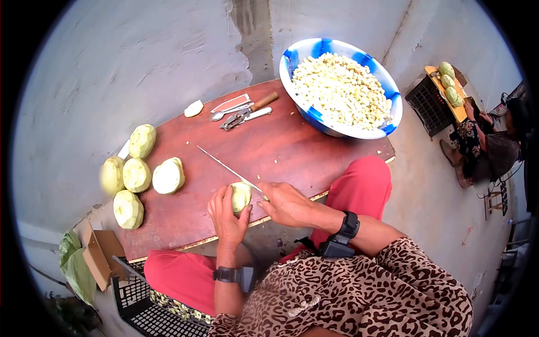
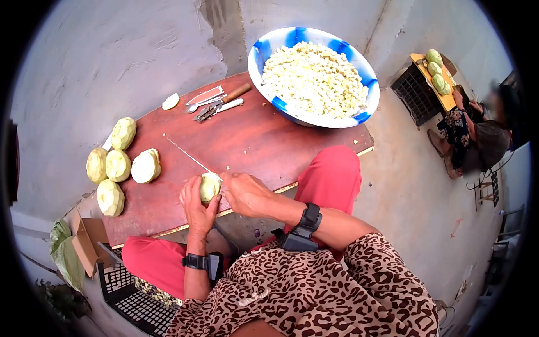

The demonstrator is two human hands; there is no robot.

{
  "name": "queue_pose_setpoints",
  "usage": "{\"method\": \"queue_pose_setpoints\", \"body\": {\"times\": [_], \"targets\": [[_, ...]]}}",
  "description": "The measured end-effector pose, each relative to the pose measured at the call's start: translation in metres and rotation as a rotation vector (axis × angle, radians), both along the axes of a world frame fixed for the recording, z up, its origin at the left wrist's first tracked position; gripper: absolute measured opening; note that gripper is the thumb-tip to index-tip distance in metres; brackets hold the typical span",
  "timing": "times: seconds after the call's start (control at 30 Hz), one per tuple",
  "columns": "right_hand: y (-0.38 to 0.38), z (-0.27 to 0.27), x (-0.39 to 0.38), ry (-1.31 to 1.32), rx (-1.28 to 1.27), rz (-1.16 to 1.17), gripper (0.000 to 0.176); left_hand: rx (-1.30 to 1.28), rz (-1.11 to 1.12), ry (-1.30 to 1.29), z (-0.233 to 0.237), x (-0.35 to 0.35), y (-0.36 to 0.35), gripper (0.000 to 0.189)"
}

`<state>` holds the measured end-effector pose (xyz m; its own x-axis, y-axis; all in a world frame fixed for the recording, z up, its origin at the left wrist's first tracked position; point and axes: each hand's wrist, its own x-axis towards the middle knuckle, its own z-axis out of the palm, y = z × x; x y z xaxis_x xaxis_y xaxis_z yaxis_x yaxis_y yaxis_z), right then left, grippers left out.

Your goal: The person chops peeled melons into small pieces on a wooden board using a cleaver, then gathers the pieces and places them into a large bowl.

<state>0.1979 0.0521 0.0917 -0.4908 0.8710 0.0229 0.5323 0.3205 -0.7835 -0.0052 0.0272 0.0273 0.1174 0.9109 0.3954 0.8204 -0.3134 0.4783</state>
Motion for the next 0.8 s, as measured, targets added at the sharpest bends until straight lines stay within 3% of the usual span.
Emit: {"method": "queue_pose_setpoints", "body": {"times": [0.27,0.37,0.47,0.8], "targets": [[0.002,0.001,0.003,-0.093,-0.083,0.012,0.025,0.010,0.066,0.004,-0.009,0.004,0.002,0.072],[-0.004,0.001,0.002,-0.110,-0.060,0.034,0.037,0.023,0.087,0.015,-0.004,0.007,-0.002,0.073],[-0.002,0.002,0.003,-0.116,-0.073,0.046,0.038,0.058,0.092,0.034,-0.003,0.009,-0.001,0.075],[-0.002,0.010,0.008,-0.176,-0.008,0.064,0.027,0.053,0.091,0.078,0.001,0.012,-0.005,0.071]]}}
